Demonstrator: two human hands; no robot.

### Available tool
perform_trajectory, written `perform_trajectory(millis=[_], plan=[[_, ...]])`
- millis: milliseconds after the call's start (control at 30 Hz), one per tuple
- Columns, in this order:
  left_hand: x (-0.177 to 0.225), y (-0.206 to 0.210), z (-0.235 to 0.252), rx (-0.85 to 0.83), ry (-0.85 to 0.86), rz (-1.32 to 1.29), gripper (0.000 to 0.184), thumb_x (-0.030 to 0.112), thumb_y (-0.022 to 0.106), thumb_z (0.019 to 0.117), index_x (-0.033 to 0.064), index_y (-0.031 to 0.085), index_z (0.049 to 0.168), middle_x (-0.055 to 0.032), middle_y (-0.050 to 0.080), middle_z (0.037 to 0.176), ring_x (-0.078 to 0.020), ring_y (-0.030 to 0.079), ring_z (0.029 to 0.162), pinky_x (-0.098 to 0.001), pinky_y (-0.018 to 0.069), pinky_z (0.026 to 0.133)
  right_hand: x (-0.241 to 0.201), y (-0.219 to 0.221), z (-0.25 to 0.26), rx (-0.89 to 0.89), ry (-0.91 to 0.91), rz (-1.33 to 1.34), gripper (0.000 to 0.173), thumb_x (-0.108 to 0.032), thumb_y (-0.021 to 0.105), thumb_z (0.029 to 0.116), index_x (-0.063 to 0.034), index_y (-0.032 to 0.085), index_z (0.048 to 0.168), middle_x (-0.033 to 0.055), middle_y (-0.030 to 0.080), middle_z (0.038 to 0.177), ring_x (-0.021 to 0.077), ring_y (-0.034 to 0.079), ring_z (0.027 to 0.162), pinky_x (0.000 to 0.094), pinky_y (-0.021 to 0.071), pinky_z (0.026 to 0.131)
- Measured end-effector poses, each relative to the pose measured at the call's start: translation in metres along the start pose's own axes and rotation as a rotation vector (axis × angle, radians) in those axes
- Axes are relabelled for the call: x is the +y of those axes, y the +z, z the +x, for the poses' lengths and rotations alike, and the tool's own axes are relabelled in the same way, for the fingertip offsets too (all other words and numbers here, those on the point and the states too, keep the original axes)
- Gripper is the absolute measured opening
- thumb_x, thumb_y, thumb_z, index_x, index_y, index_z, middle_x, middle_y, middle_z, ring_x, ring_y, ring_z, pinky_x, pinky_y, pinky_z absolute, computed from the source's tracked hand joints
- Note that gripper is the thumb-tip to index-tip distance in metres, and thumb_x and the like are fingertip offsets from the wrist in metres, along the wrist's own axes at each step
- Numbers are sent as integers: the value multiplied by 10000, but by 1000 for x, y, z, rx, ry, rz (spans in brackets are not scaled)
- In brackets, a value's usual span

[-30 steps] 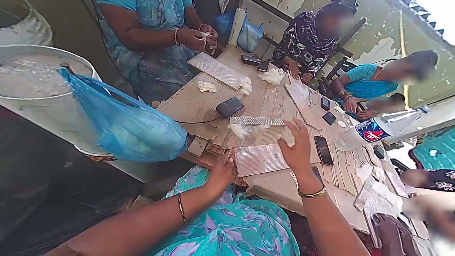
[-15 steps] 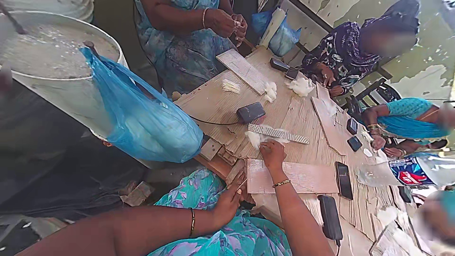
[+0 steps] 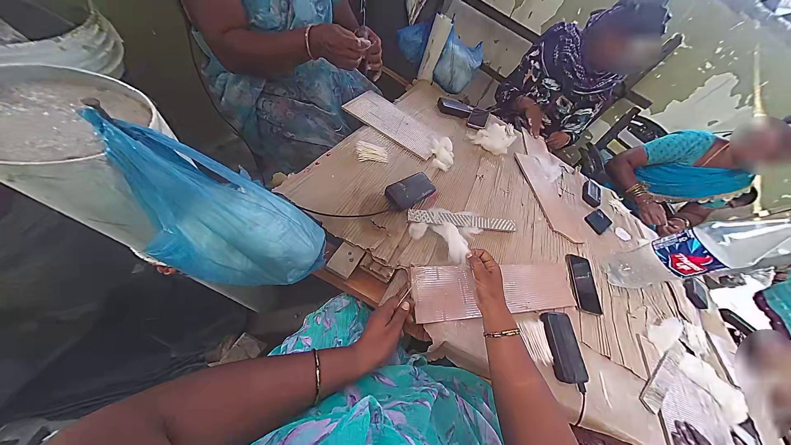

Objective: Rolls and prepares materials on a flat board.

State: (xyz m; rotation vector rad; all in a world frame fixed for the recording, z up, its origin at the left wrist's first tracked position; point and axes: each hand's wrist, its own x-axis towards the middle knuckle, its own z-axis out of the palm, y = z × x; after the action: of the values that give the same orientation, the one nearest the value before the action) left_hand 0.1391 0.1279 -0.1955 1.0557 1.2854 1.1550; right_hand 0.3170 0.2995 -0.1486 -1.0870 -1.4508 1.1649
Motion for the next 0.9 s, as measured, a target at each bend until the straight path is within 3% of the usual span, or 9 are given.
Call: perform_trajectory(millis=[100, 233, 300, 400, 567, 667, 833, 900], plan=[[32, -5, 35, 34, 115, 100, 388, 275, 507, 1079, 8, 576, 1352, -103, 646, 1151, -105, 623, 888, -279, 532, 801, 11, -6, -4, -16, -21, 130, 106, 14, 553, 973, -41, 622, 914, -22, 639, 788, 38, 610, 743, 215, 528, 739], [73, 9, 86, 69, -14, -5, 463, 264, 589, 1062, -26, 505, 1413, -174, 609, 1264, -192, 630, 999, -338, 533, 879, 19, -11, -10, -59, -72, 246, 119, 47, 572, 935, -15, 659, 986, -9, 712, 842, 46, 673, 796, 234, 569, 791], [85, 19, 100, 61, -80, -74, 441, 275, 595, 1061, -25, 523, 1376, -165, 602, 1207, -181, 596, 953, -323, 507, 841, 23, -16, -11, -70, -91, 279, 127, 43, 582, 932, -27, 662, 1000, -18, 718, 852, 46, 680, 809, 238, 572, 804], [92, 34, 113, -3, -184, -101, 375, 345, 590, 1058, 28, 579, 1259, -95, 608, 1082, -116, 558, 814, -262, 448, 695, 29, -22, -11, -91, -125, 286, 132, 47, 601, 927, -27, 680, 1004, -26, 722, 888, 36, 675, 839, 231, 565, 823], [83, 46, 127, -37, -182, -78, 143, 179, 631, 1036, 48, 572, 1033, -28, 583, 877, -62, 524, 663, -197, 411, 574, 33, -24, -9, -75, -153, 288, 142, 56, 606, 921, -18, 695, 1003, -18, 719, 904, 40, 668, 850, 235, 563, 825], [83, 46, 131, 54, -143, -65, 130, 136, 626, 1035, 41, 551, 989, -27, 553, 803, -74, 510, 634, -206, 418, 576, 34, -23, -9, 22, -124, 344, 157, 39, 561, 958, -30, 656, 1062, -3, 704, 932, 68, 668, 875, 262, 565, 850], [94, 41, 137, 45, -12, 81, 132, 134, 621, 1039, 17, 560, 1037, -53, 566, 842, -104, 542, 692, -252, 479, 653, 40, -24, -4, 47, -81, 338, 277, -102, 508, 1036, 4, 602, 1273, 92, 676, 1252, 136, 631, 1155, 313, 507, 1014], [99, 41, 138, -12, 31, 186, 140, 126, 619, 1039, -5, 572, 1052, -67, 576, 857, -122, 552, 731, -277, 491, 703, 35, -24, -5, 14, -65, 302, 280, -130, 533, 1044, 16, 636, 1259, 85, 695, 1214, 115, 639, 1134, 296, 507, 1010]])
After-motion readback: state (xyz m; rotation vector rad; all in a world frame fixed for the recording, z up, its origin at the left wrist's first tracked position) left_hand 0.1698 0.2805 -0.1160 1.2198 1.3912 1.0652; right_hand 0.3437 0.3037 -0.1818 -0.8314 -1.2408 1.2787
